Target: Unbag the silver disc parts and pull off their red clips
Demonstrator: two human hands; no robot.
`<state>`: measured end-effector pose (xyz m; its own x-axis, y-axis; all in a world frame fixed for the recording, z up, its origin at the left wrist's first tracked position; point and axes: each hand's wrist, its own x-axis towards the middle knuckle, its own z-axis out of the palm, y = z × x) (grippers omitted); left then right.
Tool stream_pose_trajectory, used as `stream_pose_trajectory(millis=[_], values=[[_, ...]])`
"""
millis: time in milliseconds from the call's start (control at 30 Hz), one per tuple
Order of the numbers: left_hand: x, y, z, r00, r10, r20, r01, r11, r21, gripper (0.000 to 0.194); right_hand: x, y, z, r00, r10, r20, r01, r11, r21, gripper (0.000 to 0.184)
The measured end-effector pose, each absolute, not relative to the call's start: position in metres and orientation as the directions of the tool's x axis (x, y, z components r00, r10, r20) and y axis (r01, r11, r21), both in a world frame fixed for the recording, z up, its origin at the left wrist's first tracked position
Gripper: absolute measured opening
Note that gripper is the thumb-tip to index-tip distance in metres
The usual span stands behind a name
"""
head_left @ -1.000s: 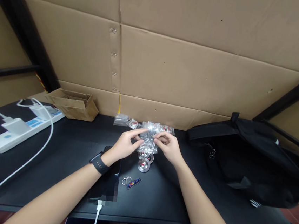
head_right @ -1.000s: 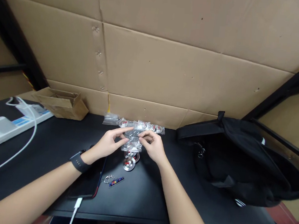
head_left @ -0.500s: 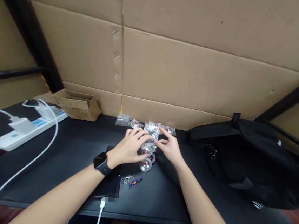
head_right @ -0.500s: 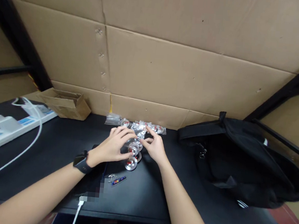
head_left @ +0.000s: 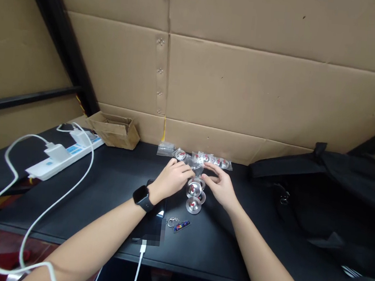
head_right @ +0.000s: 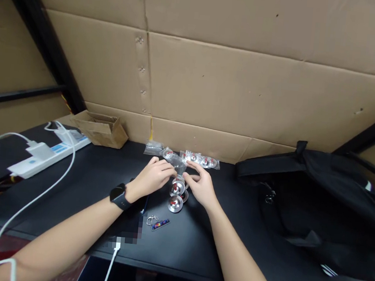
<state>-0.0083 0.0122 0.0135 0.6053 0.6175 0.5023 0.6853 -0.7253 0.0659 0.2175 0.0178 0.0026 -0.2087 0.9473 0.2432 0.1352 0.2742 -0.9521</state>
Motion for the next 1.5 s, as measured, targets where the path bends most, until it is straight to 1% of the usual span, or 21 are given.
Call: stream_pose_trajectory(millis=[167, 333, 500, 600, 800, 900, 1100, 1200, 1267, 1367, 1500], values=[[-0.027, 0.03, 0.008, 0.501, 0.682, 0.533, 0.765, -0.637, 0.096, 0.027, 0.221, 0.022, 0.002, -0.19, 0.949, 0.252, 0.156, 0.283, -0.946, 0.043], [-0.063, 0.059, -0.003, 0.286, 0.752, 0.594, 0.888, -0.441, 0.129, 0.027, 0.222, 0.019, 0.006, -0.211, 0.946, 0.246, 0.157, 0.281, -0.947, 0.041], [-0.08, 0.079, -0.019, 0.168, 0.868, 0.468, 0.945, -0.277, 0.174, 0.033, 0.221, 0.016, 0.009, -0.258, 0.932, 0.252, 0.15, 0.297, -0.943, 0.037], [-0.08, 0.086, -0.029, 0.141, 0.887, 0.44, 0.952, -0.243, 0.186, 0.037, 0.222, 0.016, 0.008, -0.275, 0.93, 0.243, 0.169, 0.296, -0.94, 0.036], [-0.084, 0.095, -0.044, 0.187, 0.917, 0.352, 0.94, -0.271, 0.206, 0.057, 0.22, 0.012, 0.011, -0.321, 0.922, 0.217, 0.205, 0.291, -0.934, 0.031], [-0.086, 0.096, -0.048, 0.2, 0.918, 0.343, 0.934, -0.284, 0.216, 0.062, 0.218, 0.007, 0.015, -0.339, 0.921, 0.193, 0.214, 0.275, -0.937, 0.032], [-0.08, 0.091, -0.04, 0.212, 0.898, 0.385, 0.926, -0.31, 0.214, 0.056, 0.218, 0.006, 0.02, -0.354, 0.916, 0.19, 0.253, 0.289, -0.923, 0.033], [-0.072, 0.086, -0.031, 0.256, 0.864, 0.433, 0.91, -0.367, 0.194, 0.049, 0.219, 0.007, 0.02, -0.339, 0.916, 0.213, 0.283, 0.315, -0.906, 0.032], [-0.066, 0.084, -0.028, 0.315, 0.834, 0.454, 0.884, -0.432, 0.179, 0.045, 0.22, 0.008, 0.021, -0.334, 0.913, 0.234, 0.3, 0.338, -0.892, 0.03], [-0.06, 0.084, -0.028, 0.411, 0.805, 0.427, 0.839, -0.517, 0.169, 0.043, 0.221, 0.008, 0.021, -0.347, 0.898, 0.271, 0.328, 0.387, -0.862, 0.025], [-0.056, 0.089, -0.034, 0.494, 0.805, 0.328, 0.805, -0.566, 0.178, 0.05, 0.22, 0.008, 0.019, -0.373, 0.876, 0.306, 0.351, 0.438, -0.828, 0.02]])
